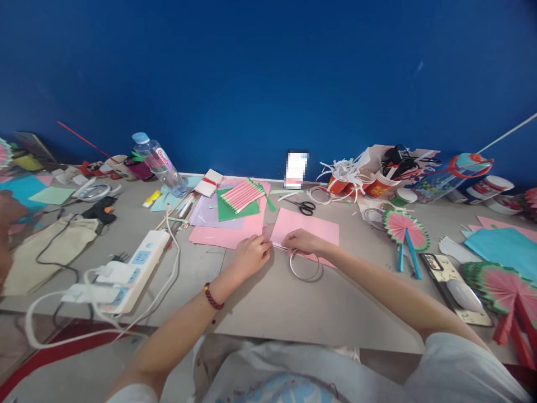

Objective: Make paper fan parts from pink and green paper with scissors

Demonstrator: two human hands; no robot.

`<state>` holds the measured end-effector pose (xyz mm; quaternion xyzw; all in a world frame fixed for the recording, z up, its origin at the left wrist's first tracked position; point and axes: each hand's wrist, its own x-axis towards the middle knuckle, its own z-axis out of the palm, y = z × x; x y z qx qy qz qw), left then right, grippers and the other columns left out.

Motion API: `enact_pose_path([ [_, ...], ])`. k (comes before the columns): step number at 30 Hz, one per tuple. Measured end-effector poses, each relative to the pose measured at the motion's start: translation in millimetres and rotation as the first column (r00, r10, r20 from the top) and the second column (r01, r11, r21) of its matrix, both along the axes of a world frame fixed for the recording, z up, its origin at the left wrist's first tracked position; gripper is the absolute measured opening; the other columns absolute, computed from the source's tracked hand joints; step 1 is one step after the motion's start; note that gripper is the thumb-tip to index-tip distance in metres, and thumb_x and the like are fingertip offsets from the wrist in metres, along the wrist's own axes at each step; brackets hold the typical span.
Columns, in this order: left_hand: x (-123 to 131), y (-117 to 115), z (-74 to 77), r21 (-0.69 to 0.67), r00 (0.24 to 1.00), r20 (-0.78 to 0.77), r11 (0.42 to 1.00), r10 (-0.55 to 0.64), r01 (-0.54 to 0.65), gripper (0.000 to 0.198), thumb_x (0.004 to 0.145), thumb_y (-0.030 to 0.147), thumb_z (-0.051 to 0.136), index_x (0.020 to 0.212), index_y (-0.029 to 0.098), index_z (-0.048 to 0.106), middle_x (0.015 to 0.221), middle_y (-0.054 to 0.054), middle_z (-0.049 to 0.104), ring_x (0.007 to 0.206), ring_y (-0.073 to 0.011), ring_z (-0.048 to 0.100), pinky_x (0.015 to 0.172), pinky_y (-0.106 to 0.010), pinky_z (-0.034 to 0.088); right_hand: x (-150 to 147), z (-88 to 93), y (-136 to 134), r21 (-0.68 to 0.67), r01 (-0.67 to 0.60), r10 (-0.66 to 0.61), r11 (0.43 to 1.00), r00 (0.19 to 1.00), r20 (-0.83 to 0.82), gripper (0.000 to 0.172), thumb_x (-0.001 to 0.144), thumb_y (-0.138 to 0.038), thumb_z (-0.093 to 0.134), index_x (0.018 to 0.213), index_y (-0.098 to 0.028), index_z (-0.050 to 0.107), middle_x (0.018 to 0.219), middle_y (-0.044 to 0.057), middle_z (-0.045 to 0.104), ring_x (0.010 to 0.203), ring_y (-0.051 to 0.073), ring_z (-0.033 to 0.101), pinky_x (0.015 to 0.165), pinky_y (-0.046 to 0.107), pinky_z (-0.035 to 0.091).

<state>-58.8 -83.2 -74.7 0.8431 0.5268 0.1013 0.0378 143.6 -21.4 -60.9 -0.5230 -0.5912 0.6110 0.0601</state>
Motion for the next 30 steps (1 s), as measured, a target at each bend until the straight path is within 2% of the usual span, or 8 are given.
enact_pose_path([
  [6,3.5,-1.3,2.1,-0.021,0.997,-0.071,1.000,0.016,-0.017,0.025,0.087,0.016,0.049,0.100,0.021,0.069,0.094,-0.006,0.065,0.091,-0.0205,0.058,0.070,-0.032,0.044,2.6,3.7,-1.4,-0.026,0.006,-0.006,1.000,1.000,-0.003,0.012,0.072,-0.026,0.062,0.069,-0.015,0.063,0.056,-0.002,0.064,0.037,0.003,0.030,0.035,0.019,0.015],
  [11,6.6,-0.5,5.8,-0.059,0.993,-0.115,0.998,0.012,-0.019,0.025,0.088,0.016,0.047,0.099,0.018,0.069,0.095,-0.007,0.064,0.093,-0.0213,0.057,0.070,-0.033,0.044,6.0,2.1,-5.0,-0.051,-0.001,0.002,0.999,1.000,0.008,0.012,0.070,-0.026,0.064,0.078,-0.016,0.065,0.059,-0.002,0.066,0.038,0.004,0.032,0.036,0.018,0.017],
  [20,6.8,-0.5,6.2,-0.069,0.996,-0.088,0.997,0.025,-0.031,0.023,0.088,0.016,0.048,0.098,0.019,0.068,0.095,-0.007,0.064,0.093,-0.0207,0.057,0.070,-0.031,0.043,8.8,7.2,-12.9,-0.065,-0.003,0.005,0.998,0.999,0.031,0.025,0.069,-0.030,0.066,0.089,-0.018,0.059,0.075,0.000,0.073,0.041,0.005,0.034,0.038,0.018,0.022],
  [24,7.2,-0.7,6.8,-0.071,0.996,-0.081,0.997,0.028,-0.034,0.021,0.088,0.016,0.049,0.096,0.019,0.068,0.093,-0.008,0.064,0.092,-0.0212,0.057,0.069,-0.031,0.043,11.2,8.0,-10.1,-0.055,0.005,-0.002,0.998,0.999,0.041,0.029,0.068,-0.028,0.067,0.093,-0.017,0.058,0.074,0.001,0.073,0.042,0.005,0.035,0.037,0.019,0.022],
  [30,7.1,-0.3,5.9,-0.073,0.996,-0.086,0.997,0.027,-0.034,0.023,0.087,0.014,0.049,0.098,0.019,0.068,0.095,-0.008,0.063,0.092,-0.0206,0.056,0.070,-0.030,0.043,23.5,2.1,-3.3,-0.031,-0.073,0.074,0.997,0.996,0.040,0.016,0.071,-0.030,0.065,0.076,-0.015,0.063,0.075,0.003,0.073,0.037,0.002,0.023,0.034,0.020,0.013],
])
